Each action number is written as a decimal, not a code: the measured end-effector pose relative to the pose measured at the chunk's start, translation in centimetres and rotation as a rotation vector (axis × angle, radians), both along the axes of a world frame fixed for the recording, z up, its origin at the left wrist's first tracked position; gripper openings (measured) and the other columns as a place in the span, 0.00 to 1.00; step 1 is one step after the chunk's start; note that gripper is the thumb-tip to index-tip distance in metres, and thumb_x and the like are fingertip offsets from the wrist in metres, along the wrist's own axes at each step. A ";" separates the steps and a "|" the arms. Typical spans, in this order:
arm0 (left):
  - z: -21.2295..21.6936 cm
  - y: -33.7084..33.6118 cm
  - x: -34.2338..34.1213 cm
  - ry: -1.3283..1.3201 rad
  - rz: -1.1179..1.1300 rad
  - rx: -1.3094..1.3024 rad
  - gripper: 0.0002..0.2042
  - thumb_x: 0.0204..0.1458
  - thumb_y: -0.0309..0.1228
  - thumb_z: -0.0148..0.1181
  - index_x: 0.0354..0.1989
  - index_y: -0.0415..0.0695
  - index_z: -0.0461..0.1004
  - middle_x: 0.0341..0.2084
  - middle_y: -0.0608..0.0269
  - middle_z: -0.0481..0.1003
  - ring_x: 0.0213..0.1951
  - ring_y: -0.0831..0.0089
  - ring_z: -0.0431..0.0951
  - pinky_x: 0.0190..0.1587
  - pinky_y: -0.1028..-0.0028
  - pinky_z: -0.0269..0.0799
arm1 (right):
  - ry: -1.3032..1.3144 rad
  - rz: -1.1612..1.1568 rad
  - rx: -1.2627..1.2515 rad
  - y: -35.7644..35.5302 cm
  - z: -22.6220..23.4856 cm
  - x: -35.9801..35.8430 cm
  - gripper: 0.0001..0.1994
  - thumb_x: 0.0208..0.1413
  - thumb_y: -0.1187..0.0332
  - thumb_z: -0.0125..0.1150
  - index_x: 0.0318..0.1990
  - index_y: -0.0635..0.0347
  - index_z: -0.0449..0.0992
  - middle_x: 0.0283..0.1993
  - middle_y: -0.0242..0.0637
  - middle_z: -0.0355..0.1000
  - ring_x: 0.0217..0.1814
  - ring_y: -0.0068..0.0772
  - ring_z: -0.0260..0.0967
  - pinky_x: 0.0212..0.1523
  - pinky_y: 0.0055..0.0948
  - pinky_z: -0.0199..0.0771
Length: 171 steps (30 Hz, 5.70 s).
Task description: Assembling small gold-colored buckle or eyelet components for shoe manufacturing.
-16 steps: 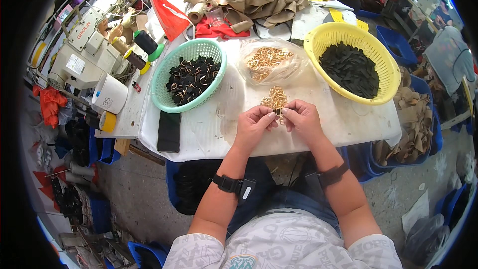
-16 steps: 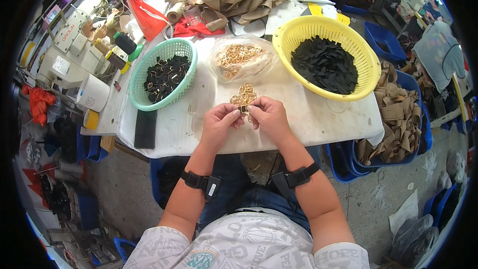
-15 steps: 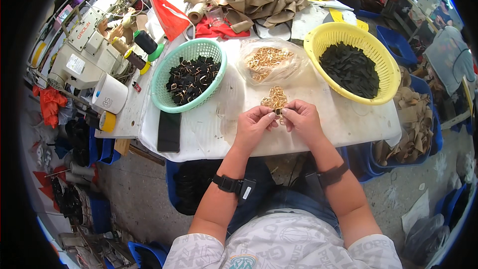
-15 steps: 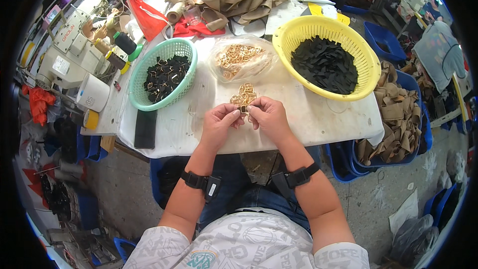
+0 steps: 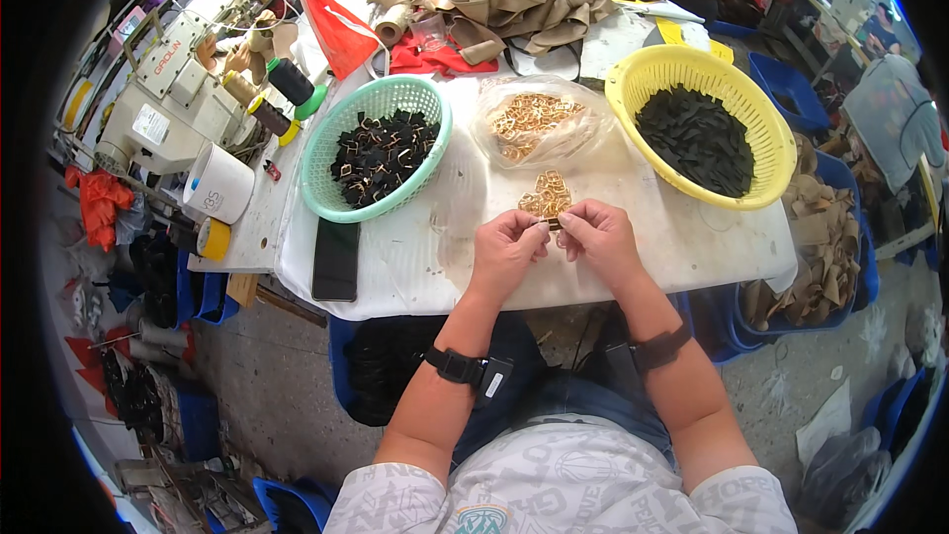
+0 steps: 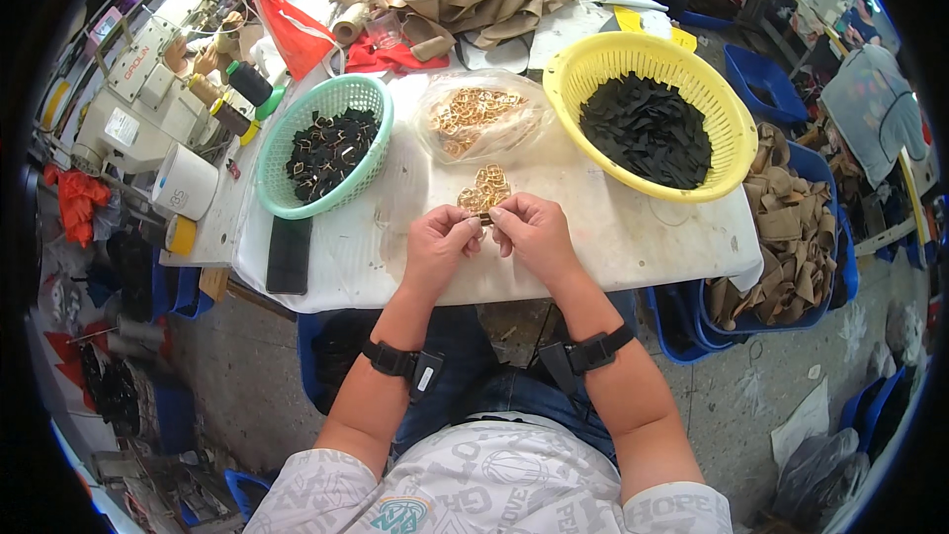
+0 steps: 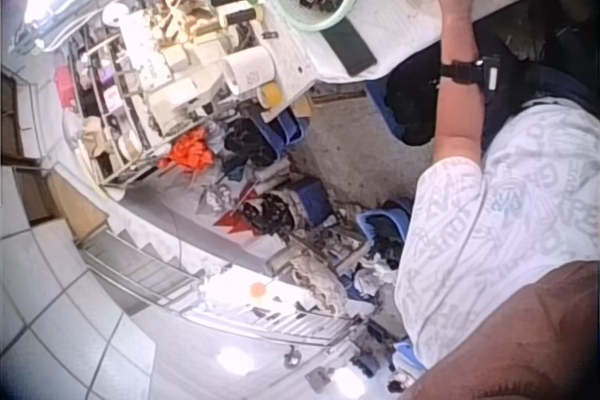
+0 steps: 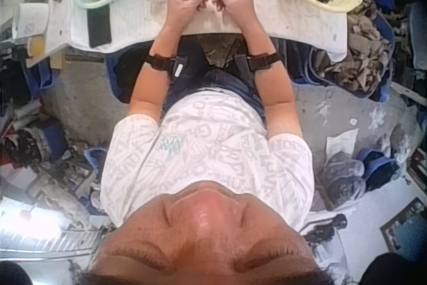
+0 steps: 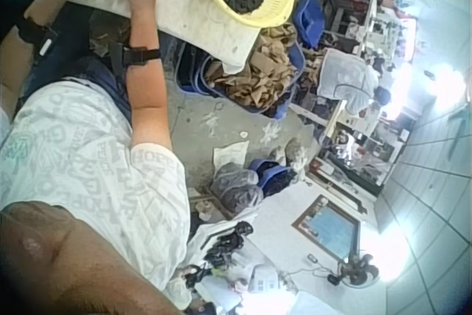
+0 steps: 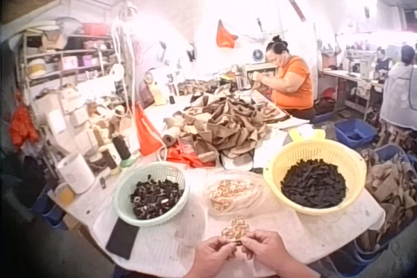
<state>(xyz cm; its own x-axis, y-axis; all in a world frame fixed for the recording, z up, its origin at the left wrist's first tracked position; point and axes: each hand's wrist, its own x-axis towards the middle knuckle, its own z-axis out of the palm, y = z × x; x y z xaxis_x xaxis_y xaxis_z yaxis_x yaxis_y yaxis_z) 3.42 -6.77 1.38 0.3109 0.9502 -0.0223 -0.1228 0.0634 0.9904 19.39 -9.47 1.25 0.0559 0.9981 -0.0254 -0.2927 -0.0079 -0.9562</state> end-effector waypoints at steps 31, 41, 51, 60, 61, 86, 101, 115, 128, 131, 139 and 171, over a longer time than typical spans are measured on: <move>-0.3 0.1 0.4 -0.023 0.111 -0.022 0.04 0.54 0.23 0.57 0.29 0.36 0.73 0.21 0.63 0.76 0.20 0.82 0.72 0.23 0.83 0.66 | -0.148 0.086 0.016 -0.3 0.2 -0.3 0.05 0.58 0.73 0.53 0.37 0.65 0.74 0.22 0.28 0.69 0.20 0.14 0.63 0.20 0.17 0.63; 0.2 -0.1 0.3 -0.006 0.016 0.002 0.04 0.52 0.23 0.59 0.34 0.36 0.75 0.24 0.64 0.77 0.23 0.82 0.74 0.25 0.84 0.67 | -0.092 0.112 0.023 -0.4 0.5 -0.2 0.05 0.59 0.73 0.52 0.35 0.64 0.73 0.21 0.27 0.68 0.19 0.14 0.62 0.20 0.17 0.63; -0.3 0.3 -0.3 -0.094 0.072 -0.054 0.02 0.50 0.20 0.58 0.32 0.36 0.74 0.22 0.61 0.76 0.21 0.79 0.74 0.25 0.81 0.69 | 0.028 0.030 -0.050 -0.1 0.4 -0.1 0.09 0.61 0.70 0.50 0.35 0.66 0.73 0.22 0.33 0.71 0.18 0.19 0.65 0.19 0.19 0.66; -0.1 0.3 -0.2 -0.117 0.081 -0.050 0.01 0.50 0.20 0.58 0.30 0.37 0.73 0.20 0.61 0.76 0.20 0.79 0.73 0.23 0.81 0.69 | 0.067 0.020 -0.043 0.0 0.5 0.1 0.08 0.61 0.69 0.52 0.34 0.65 0.73 0.23 0.33 0.71 0.19 0.19 0.66 0.21 0.17 0.66; -0.1 0.2 -0.2 -0.111 0.078 -0.046 0.01 0.50 0.20 0.58 0.30 0.37 0.73 0.20 0.61 0.76 0.20 0.79 0.73 0.23 0.81 0.69 | 0.002 0.022 -0.032 -0.1 0.8 -0.1 0.08 0.60 0.70 0.52 0.33 0.65 0.72 0.23 0.33 0.71 0.19 0.18 0.65 0.21 0.17 0.66; -0.3 0.4 0.0 -0.085 0.038 -0.016 0.01 0.51 0.20 0.58 0.31 0.36 0.75 0.21 0.61 0.76 0.21 0.80 0.74 0.23 0.82 0.69 | -0.175 0.079 0.059 0.3 -0.5 -0.6 0.05 0.53 0.74 0.55 0.35 0.64 0.75 0.25 0.28 0.71 0.22 0.14 0.65 0.22 0.17 0.65; -0.4 0.3 0.0 -0.078 0.034 -0.017 0.02 0.52 0.21 0.59 0.31 0.36 0.74 0.21 0.61 0.76 0.21 0.79 0.75 0.23 0.82 0.69 | -0.151 0.056 0.045 0.0 -0.1 -0.9 0.02 0.54 0.74 0.54 0.32 0.62 0.73 0.25 0.27 0.70 0.23 0.12 0.63 0.22 0.16 0.64; -0.8 0.2 0.1 -0.084 0.090 0.001 0.02 0.53 0.21 0.57 0.32 0.34 0.74 0.21 0.61 0.76 0.20 0.80 0.73 0.23 0.82 0.69 | -0.126 0.059 0.048 -0.1 0.1 -0.8 0.07 0.57 0.75 0.51 0.29 0.65 0.74 0.23 0.32 0.72 0.21 0.18 0.67 0.22 0.19 0.68; 0.0 0.5 -0.7 -0.202 0.031 -0.112 0.02 0.52 0.21 0.58 0.32 0.35 0.74 0.21 0.60 0.75 0.20 0.77 0.73 0.24 0.79 0.70 | -0.037 0.093 0.013 -0.5 1.0 -0.3 0.07 0.59 0.76 0.50 0.37 0.69 0.75 0.29 0.34 0.74 0.26 0.21 0.70 0.29 0.20 0.70; -0.3 0.6 -0.7 -0.202 -0.005 -0.072 0.02 0.52 0.20 0.58 0.32 0.35 0.74 0.21 0.59 0.76 0.20 0.77 0.74 0.24 0.79 0.70 | -0.031 0.162 0.062 -0.2 0.6 0.1 0.07 0.61 0.73 0.50 0.36 0.68 0.73 0.28 0.33 0.73 0.26 0.21 0.70 0.30 0.20 0.70; -0.2 0.5 -0.7 -0.151 -0.043 -0.050 0.03 0.53 0.21 0.58 0.33 0.34 0.76 0.23 0.57 0.77 0.22 0.77 0.75 0.25 0.79 0.71 | -0.078 0.180 0.107 0.0 0.1 0.0 0.06 0.60 0.72 0.53 0.33 0.64 0.73 0.29 0.32 0.72 0.27 0.19 0.68 0.30 0.19 0.69; 0.4 -0.4 0.2 -0.117 0.028 0.014 0.03 0.54 0.23 0.58 0.33 0.36 0.74 0.21 0.65 0.75 0.20 0.83 0.71 0.22 0.83 0.65 | -0.280 -0.054 0.230 -0.7 -0.6 -0.6 0.03 0.59 0.76 0.50 0.32 0.63 0.67 0.22 0.29 0.64 0.23 0.17 0.61 0.25 0.20 0.63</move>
